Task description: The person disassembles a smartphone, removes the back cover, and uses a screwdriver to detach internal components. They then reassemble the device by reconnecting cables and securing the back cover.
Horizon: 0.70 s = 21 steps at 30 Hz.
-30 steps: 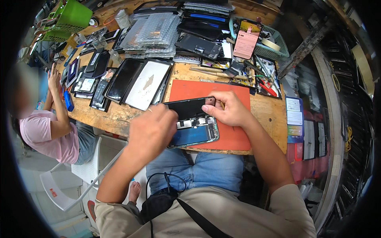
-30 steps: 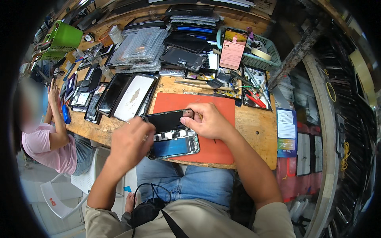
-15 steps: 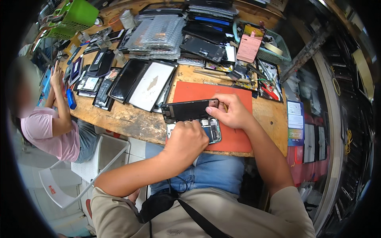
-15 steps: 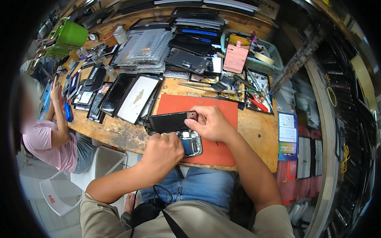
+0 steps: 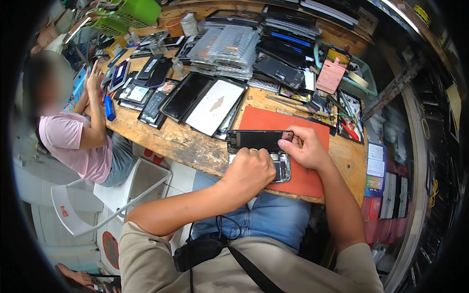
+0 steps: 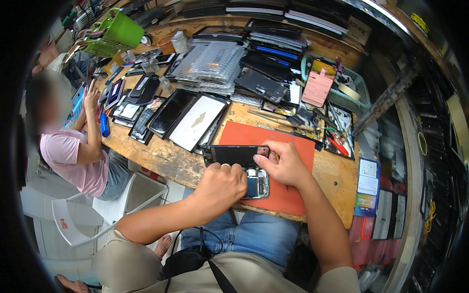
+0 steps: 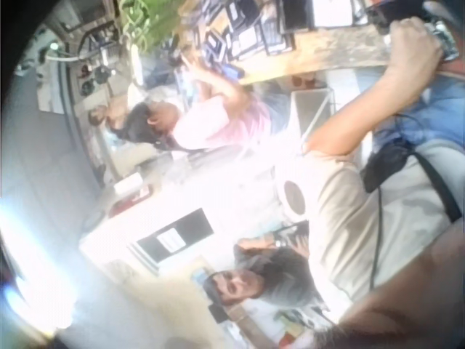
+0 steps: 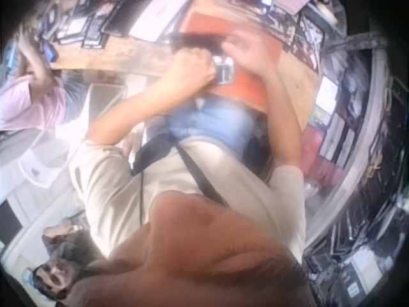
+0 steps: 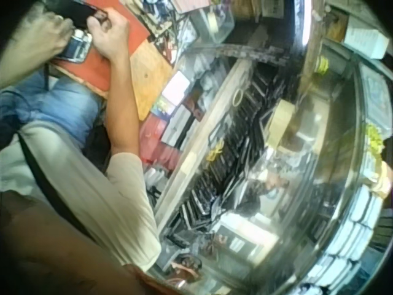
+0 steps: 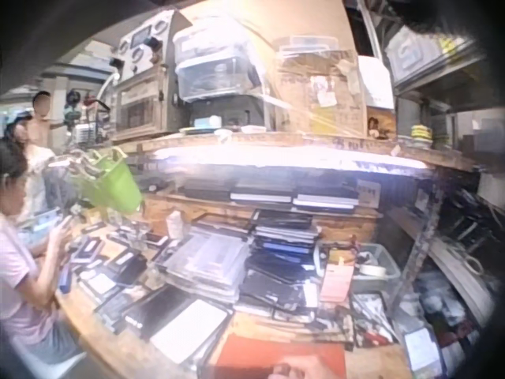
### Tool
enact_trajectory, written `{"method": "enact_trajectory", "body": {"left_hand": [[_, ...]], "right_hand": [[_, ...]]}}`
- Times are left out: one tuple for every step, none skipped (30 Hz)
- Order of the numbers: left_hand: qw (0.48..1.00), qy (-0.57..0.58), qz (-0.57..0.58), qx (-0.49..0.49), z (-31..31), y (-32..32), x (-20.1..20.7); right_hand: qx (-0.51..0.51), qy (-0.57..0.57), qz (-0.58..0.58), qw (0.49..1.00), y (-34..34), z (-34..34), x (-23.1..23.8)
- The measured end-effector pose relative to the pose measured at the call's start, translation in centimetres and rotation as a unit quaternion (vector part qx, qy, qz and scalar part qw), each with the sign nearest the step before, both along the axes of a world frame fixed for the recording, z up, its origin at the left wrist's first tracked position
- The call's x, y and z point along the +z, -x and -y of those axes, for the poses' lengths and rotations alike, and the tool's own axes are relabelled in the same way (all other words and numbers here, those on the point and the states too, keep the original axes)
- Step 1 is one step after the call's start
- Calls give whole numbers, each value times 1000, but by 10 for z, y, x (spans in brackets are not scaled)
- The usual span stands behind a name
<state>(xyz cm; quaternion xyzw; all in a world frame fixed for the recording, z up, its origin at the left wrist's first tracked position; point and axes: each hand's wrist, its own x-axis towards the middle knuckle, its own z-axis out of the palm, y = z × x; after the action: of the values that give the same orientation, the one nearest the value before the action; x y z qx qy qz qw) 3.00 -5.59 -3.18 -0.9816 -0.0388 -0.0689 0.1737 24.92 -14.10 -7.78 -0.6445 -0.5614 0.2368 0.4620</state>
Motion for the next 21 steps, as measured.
{"method": "enact_trajectory", "body": {"left_hand": [[1000,5,7,1,0,1,-1],[1000,7,6,10,1,3,0],[1000,11,2,17,4,5,-1],[1000,16,-3,23,6,6,-1],[1000,8,-9,23,7,6,0],[1000,-1,-16,23,7,6,2],[999,-10,-22,23,8,6,3],[999,-8,-26,17,8,4,2],[999,-7,-30,12,8,3,1],[999,-6,-33,8,8,1,0],[999,-18,-30,2,8,-1,-2],[999,-30,-34,3,10,-2,-1],[998,-43,-38,3,12,-2,-1],[998,-55,-43,3,13,-1,0],[998,-46,-42,-2,15,-1,-1],[998,-52,-39,0,15,-1,-2],[998,-58,-37,1,14,-2,-1],[998,-61,-36,0,13,-2,-2],[998,-54,-31,-2,12,-2,-2],[999,-47,-26,-4,10,-1,-1],[999,-40,-17,-13,7,-3,-1]], "right_hand": [[0,8,-11,1000,1,0,2],[3,3,-8,1000,0,-1,2],[4,-1,-7,1000,0,0,-1],[4,-5,-7,1000,0,0,-3],[2,-4,-9,1000,-1,0,-3],[2,-4,-11,1000,0,-1,-3],[1,-5,-13,1000,0,-2,-2],[-2,-6,-12,1000,0,-2,-3],[-2,-9,-10,1000,1,-2,-3],[-3,-11,-7,1000,1,-1,-3],[-5,-13,2,1000,0,-2,-5],[-2,0,-3,1000,0,-1,-2],[0,13,-8,1000,2,1,3],[3,25,-13,1000,3,1,6],[2,6,-10,1000,4,1,5],[1,-14,-7,1000,5,1,4],[-1,-34,-4,999,5,1,3],[1,-31,-7,999,5,2,2],[2,-29,-10,1000,4,2,2],[2,-26,-14,1000,2,2,1],[-4,-2,-28,1000,0,4,0]]}}
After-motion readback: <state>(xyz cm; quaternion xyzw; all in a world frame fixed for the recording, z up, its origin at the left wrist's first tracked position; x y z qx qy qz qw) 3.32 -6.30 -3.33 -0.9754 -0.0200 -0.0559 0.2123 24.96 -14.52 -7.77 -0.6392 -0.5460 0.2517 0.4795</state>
